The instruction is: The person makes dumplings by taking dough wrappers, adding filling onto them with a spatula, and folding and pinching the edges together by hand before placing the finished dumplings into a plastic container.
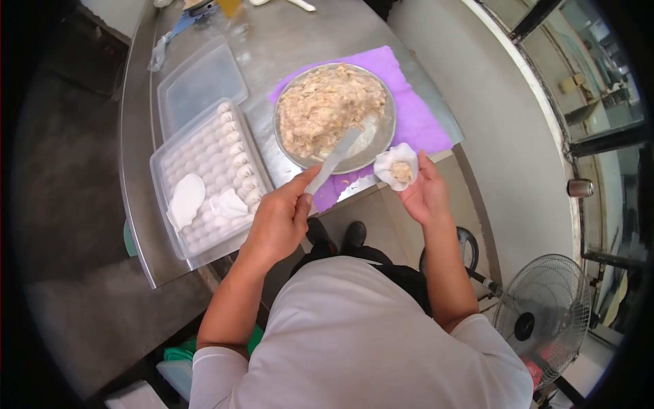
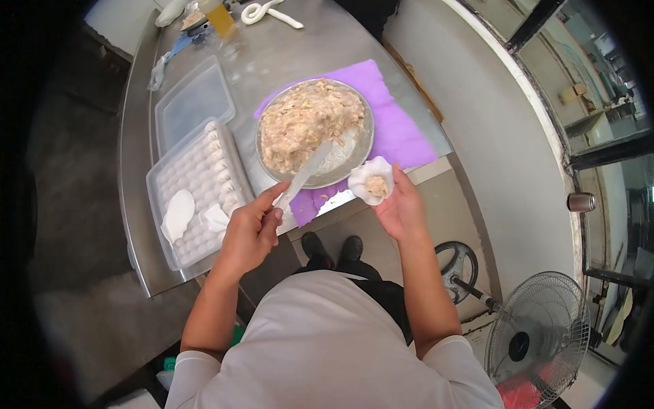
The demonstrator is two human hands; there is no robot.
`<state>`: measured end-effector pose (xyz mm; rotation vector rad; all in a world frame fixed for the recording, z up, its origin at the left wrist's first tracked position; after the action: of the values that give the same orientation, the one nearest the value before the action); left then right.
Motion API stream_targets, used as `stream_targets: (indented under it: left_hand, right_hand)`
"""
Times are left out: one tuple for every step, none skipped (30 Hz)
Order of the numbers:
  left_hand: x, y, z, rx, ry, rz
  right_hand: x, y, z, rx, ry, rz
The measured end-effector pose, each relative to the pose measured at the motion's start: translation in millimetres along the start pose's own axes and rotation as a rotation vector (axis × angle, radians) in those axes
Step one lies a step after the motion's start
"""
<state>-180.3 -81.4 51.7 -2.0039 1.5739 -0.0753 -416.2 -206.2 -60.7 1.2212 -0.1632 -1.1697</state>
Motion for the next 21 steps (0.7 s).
stream_targets:
  left_hand:
    - [3, -1, 12, 0.178, 0.168, -0.072]
    - [5, -1, 23, 0.359, 0.333, -0.143]
    - [5, 1, 27, 0.483, 0.372, -0.161]
    - [-1, 1, 29, 0.488, 0.366, -0.165]
    - [-11, 2, 29, 0.588, 0.304, -0.139]
    - [-21, 1, 23, 0.686, 0.243, -0.11]
    - [-34, -12, 10, 0.677, 0.222, -0.093]
    - [-40, -30, -1, 0.682, 0.216, -0.09]
    - [-45, -48, -10, 0.7, 0.194, -0.049]
    - [-48, -58, -14, 0.717, 0.172, -0.013]
    - [-45, -62, -17, 0.745, 0.167, -0.028]
    - [-39, -62, -18, 0.747, 0.167, -0.041]
    - [-31, -58, -19, 0.77, 0.228, -0.046]
    - [-21, -52, -19, 0.79, 0.287, -0.044]
    - [-12, -47, -19, 0.818, 0.299, 0.001]
    - [-7, -42, -17, 0.815, 0.3, -0.002]
    - [-3, -38, -16, 0.791, 0.321, 0.069]
    - [-1, -34, -16, 0.767, 0.344, 0.142]
    - [-3, -34, -24, 0.666, 0.311, 0.172]
    - [-4, -32, -25, 0.666, 0.318, 0.178]
    - [-8, -30, -25, 0.535, 0.284, 0.201]
  right_hand:
    - [1, -1, 1, -0.019, -0.022, -0.004]
    - [1, 0, -1, -0.018, -0.01, 0.001]
    - [0, 2, -2, -0.016, 0.014, -0.007]
    - [-1, 4, -3, -0.013, 0.037, -0.017]
    - [-3, 5, -4, -0.012, 0.043, -0.014]
    - [-4, 6, -5, -0.011, 0.04, -0.034]
    - [-5, 5, -6, -0.006, 0.036, -0.058]
    - [-5, 3, -7, -0.001, 0.042, -0.06]
    - [-6, 0, -6, -0.032, 0.039, -0.06]
    - [-6, -2, -7, -0.065, 0.035, -0.056]
    - [-7, -3, -8, -0.067, 0.04, -0.045]
    - [-7, -5, -9, -0.089, 0.062, -0.056]
    - [-6, -6, -10, -0.111, 0.08, -0.072]
    - [-5, -8, -11, -0.114, 0.079, -0.07]
    - [-4, -9, -13, -0.125, 0.121, -0.041]
    - [-3, -8, -14, -0.138, 0.163, -0.01]
    - [0, -6, -15, -0.142, 0.162, -0.01]
    - [2, 0, -20, -0.123, 0.194, 0.024]
    - [2, 4, -24, -0.101, 0.226, 0.053]
    - [2, 7, -26, -0.098, 0.218, 0.048]
    - [1, 11, -27, -0.065, 0.244, 0.071]
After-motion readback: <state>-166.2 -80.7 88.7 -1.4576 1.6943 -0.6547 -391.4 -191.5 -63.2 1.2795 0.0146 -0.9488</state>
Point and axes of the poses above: each hand's wrist, its own x-axis towards the middle knuckle, its own y-axis out of the palm, z = x × y, the point moved 1 cm from there along x, towards the middle knuckle, and after that the axes turned 6 degrees about -z, right-handed, at the moved point
